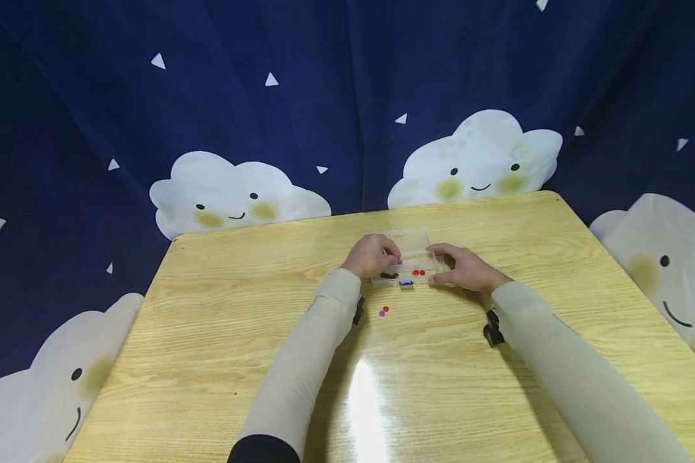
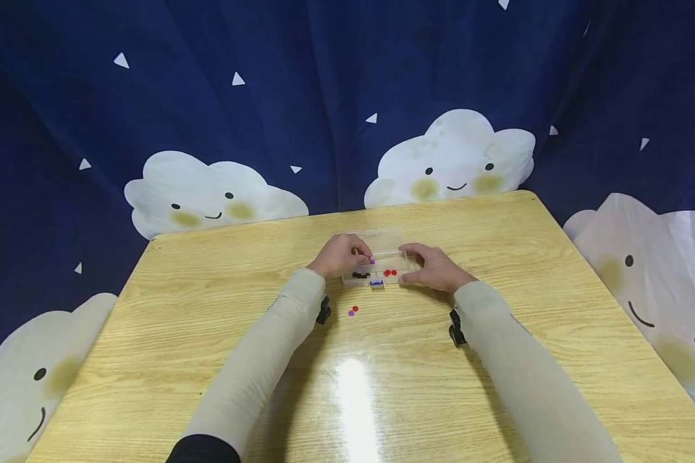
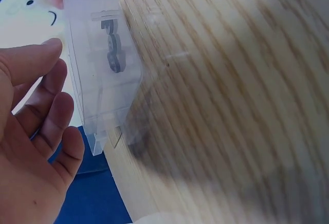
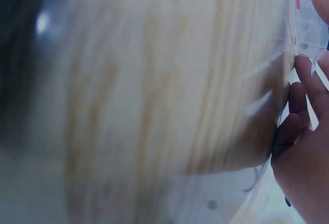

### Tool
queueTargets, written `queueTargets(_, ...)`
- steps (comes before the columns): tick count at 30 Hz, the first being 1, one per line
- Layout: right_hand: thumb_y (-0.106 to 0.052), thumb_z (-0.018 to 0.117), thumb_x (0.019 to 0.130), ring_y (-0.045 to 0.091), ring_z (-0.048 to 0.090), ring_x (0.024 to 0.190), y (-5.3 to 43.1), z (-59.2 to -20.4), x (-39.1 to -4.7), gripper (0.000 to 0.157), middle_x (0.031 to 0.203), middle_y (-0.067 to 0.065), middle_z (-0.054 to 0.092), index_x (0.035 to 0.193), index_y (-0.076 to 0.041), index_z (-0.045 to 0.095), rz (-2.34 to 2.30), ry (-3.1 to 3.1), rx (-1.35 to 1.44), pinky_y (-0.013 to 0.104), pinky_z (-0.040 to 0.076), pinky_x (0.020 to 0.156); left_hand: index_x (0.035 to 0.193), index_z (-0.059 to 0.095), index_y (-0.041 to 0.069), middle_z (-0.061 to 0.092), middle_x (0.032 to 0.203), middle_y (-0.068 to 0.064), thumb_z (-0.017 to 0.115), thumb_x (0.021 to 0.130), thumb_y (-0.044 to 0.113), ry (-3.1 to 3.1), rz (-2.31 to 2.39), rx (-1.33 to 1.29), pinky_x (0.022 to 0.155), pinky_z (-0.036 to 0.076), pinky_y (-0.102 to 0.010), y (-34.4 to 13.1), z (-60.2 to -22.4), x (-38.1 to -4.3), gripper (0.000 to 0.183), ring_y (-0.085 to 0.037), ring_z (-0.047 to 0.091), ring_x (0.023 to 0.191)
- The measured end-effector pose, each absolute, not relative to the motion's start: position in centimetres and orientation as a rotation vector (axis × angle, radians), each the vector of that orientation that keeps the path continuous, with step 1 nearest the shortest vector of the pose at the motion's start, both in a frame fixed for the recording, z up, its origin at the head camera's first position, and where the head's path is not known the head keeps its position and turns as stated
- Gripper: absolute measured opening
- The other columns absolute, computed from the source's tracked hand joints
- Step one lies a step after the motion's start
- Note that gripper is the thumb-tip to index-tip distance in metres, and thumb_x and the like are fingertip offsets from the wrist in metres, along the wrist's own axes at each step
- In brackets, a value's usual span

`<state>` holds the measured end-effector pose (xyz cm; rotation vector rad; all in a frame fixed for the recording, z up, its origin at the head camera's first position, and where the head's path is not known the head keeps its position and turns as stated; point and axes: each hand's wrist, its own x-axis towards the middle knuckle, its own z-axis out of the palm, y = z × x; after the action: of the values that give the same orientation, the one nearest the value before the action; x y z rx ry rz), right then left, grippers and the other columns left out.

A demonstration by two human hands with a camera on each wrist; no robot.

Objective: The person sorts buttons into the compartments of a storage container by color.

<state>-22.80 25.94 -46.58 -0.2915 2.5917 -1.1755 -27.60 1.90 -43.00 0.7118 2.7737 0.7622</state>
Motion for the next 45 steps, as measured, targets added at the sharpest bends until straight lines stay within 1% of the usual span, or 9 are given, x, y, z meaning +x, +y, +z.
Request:
queueTargets(9,-0.031,0.077,0.087,0.041,0.026,0.149,25.9,-46.9,-23.1,0.076,0.162,0.017,0.029,0.151,-0.014,0.039,-1.151,2.593,-0.278,0.056,0.024,0.121,0.092,0.079,0.015,0.071,0.096,0.003,0.071,0.091,0.017,2.777,0.77,0.702,0.082,0.051,-0.027,1.7,-43.2,-27.7,0.008,-0.011,0.06,0.085)
queueTargets(16,-0.03,0.076,0.087,0.04,0.027,0.149,25.7,-46.7,-23.0,0.076,0.161,0.017,0.03,0.15,-0.014,0.039,-1.16,2.58,-0.273,0.057,0.024,0.121,0.09,0.078,0.016,0.07,0.094,0.003,0.072,0.09,0.017,2.773,0.794,0.673,0.078,0.051,-0.025,1.6,-43.5,-27.7,0.006,-0.01,0.06,0.083)
queueTargets(25,-0.03,0.077,0.087,0.043,0.026,0.149,25.6,-46.8,-22.9,0.078,0.161,0.02,0.029,0.152,-0.011,0.037,-1.165,2.581,-0.302,0.056,0.023,0.121,0.094,0.078,0.016,0.07,0.096,0.004,0.071,0.09,0.019,2.778,0.762,0.648,0.084,0.052,-0.027,1.5,-43.5,-27.7,0.008,-0.012,0.06,0.087)
queueTargets(29,-0.031,0.077,0.087,0.043,0.026,0.149,25.6,-46.8,-22.8,0.077,0.161,0.021,0.029,0.151,-0.011,0.038,-1.159,2.583,-0.298,0.056,0.023,0.121,0.096,0.078,0.016,0.071,0.098,0.004,0.07,0.091,0.02,2.771,0.756,0.648,0.084,0.052,-0.027,1.4,-43.5,-27.6,0.01,-0.012,0.061,0.088)
queueTargets(35,-0.029,0.076,0.087,0.042,0.028,0.148,25.6,-46.9,-22.8,0.077,0.16,0.021,0.03,0.151,-0.011,0.038,-1.155,2.584,-0.294,0.056,0.024,0.121,0.099,0.077,0.015,0.07,0.1,0.002,0.066,0.092,0.02,2.757,0.765,0.718,0.081,0.053,-0.027,0.5,-43.1,-27.1,0.014,-0.012,0.062,0.088)
queueTargets(40,-0.029,0.077,0.086,0.041,0.032,0.146,25.6,-46.9,-22.9,0.078,0.158,0.021,0.033,0.151,-0.012,0.038,-1.153,2.591,-0.29,0.057,0.025,0.12,0.098,0.078,0.013,0.07,0.097,0.001,0.066,0.093,0.019,2.735,0.806,0.822,0.079,0.053,-0.028,-0.8,-42.7,-26.6,0.014,-0.013,0.063,0.088)
queueTargets(45,-0.028,0.076,0.087,0.044,0.027,0.148,26.0,-46.7,-22.9,0.078,0.161,0.021,0.028,0.152,-0.012,0.036,-1.151,2.584,-0.307,0.056,0.025,0.12,0.1,0.078,0.012,0.071,0.097,0.001,0.068,0.093,0.019,2.707,0.85,0.874,0.083,0.051,-0.028,-1.5,-42.4,-25.7,0.014,-0.013,0.062,0.09)
